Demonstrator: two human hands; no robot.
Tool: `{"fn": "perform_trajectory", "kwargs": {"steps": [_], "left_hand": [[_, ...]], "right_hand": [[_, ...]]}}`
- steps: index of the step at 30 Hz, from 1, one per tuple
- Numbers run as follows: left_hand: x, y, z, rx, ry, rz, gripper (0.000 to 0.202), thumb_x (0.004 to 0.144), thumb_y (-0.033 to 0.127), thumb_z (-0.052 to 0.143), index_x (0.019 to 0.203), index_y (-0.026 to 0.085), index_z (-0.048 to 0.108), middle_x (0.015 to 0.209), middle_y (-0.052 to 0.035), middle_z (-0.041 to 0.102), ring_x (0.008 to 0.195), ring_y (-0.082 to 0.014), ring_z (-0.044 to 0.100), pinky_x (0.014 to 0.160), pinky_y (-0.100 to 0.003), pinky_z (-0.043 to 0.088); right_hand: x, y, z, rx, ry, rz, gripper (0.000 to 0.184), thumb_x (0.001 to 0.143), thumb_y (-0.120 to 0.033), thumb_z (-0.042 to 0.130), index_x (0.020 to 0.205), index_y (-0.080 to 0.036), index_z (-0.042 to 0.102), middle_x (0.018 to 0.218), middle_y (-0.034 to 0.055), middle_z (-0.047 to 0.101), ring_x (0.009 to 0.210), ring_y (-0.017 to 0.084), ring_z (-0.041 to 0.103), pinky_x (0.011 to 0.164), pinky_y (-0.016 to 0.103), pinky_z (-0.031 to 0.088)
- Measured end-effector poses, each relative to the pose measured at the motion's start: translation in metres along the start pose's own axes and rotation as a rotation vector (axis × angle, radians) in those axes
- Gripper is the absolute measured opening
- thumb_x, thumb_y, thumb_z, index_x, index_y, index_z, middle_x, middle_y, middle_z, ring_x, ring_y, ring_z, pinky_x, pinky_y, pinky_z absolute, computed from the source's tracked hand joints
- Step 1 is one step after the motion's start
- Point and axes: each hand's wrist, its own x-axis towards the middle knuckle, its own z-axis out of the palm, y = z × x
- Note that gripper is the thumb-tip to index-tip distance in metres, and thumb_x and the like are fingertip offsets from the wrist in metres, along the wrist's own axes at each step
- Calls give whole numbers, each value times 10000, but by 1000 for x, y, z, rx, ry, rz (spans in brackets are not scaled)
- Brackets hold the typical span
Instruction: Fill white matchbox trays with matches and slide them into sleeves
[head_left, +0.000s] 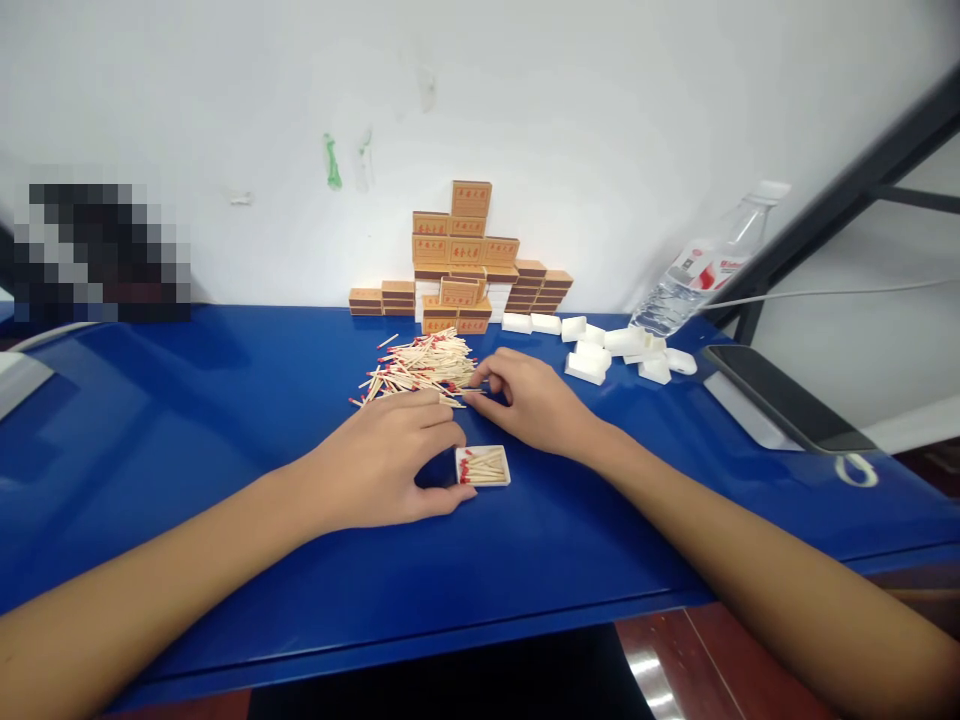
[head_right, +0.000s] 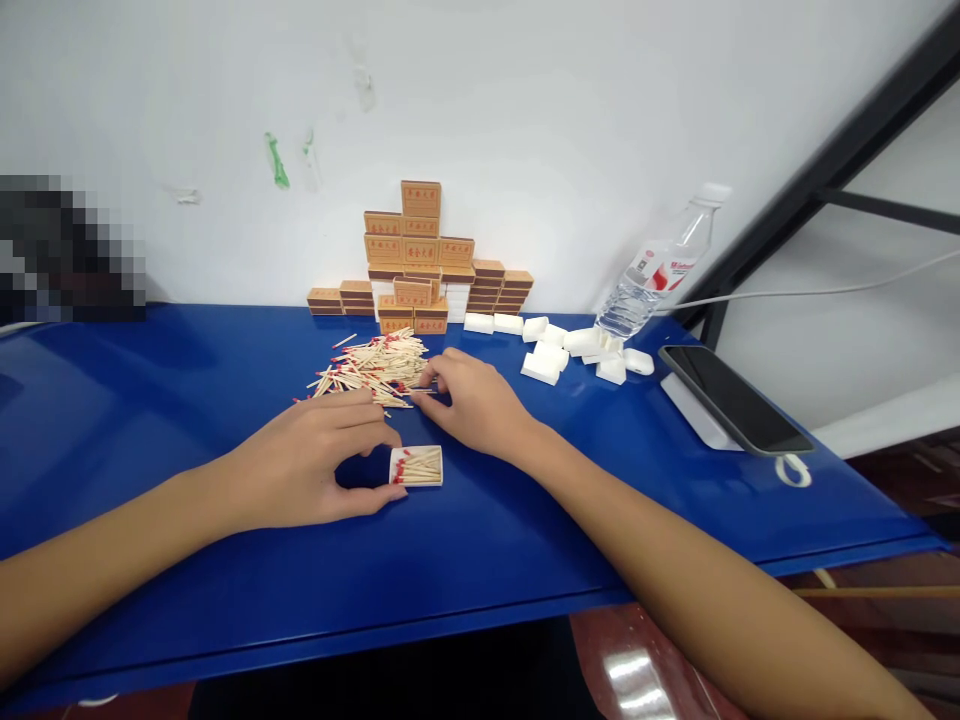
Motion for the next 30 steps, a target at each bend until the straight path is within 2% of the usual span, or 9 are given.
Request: {"fn": "perform_trajectory", "kwargs": {"steps": [4,11,16,19,23,27,30], "left_hand": [[0,-1,2,16,8,-3,273,949,462,671,991,194,695,891,-33,678,890,-216,624,855,-370,497],[0,-1,0,27,1,-23,284,947,468,674,993,190,703,881,-30,669,880,-210,625,813,-348,493],[1,-7,-1,97,79,-118,267,940,447,678,925,180,691,854,-30,685,828,-208,628,766,-352,482],[1,-12,-2,115,83,-179,279,921,456,691,919,177,695,858,-41,701,832,-221,637,774,-366,490],[1,-12,-2,114,79,-208,272,911,454,697,915,182,694,867,-49,710,851,-234,645,740,-358,484],[3,-8,-2,102,68,-192,268,915,452,694,879,186,673,822,-37,696,799,-215,635,715,-349,465],[4,-8,-2,84,76,-154,245,920,430,690,875,191,661,807,-23,683,787,-203,628,716,-343,460]], "right_hand": [[7,1,3,-7,-66,-14,95,985,-260,655,949,-172,654,898,18,591,734,138,514,678,279,366],[-1,3,-17,-63,-251,48,99,1043,-203,555,974,-163,613,964,57,604,827,178,561,749,302,423],[-7,13,-25,-50,-269,21,138,1066,-245,507,977,-172,583,1001,73,609,863,196,584,771,320,442],[-9,14,-30,-13,-254,-12,151,1074,-249,475,985,-181,575,1011,72,606,868,195,583,780,325,444],[-13,-3,-35,0,-224,-62,145,1079,-266,478,998,-188,571,1011,65,598,861,191,577,746,310,432],[-19,-28,-31,-74,-279,-99,122,1077,-233,486,996,-186,564,1043,72,608,815,180,588,705,300,422],[-21,-37,-26,-99,-310,-131,114,1080,-223,485,999,-184,556,1054,74,617,826,183,599,708,301,424]]}}
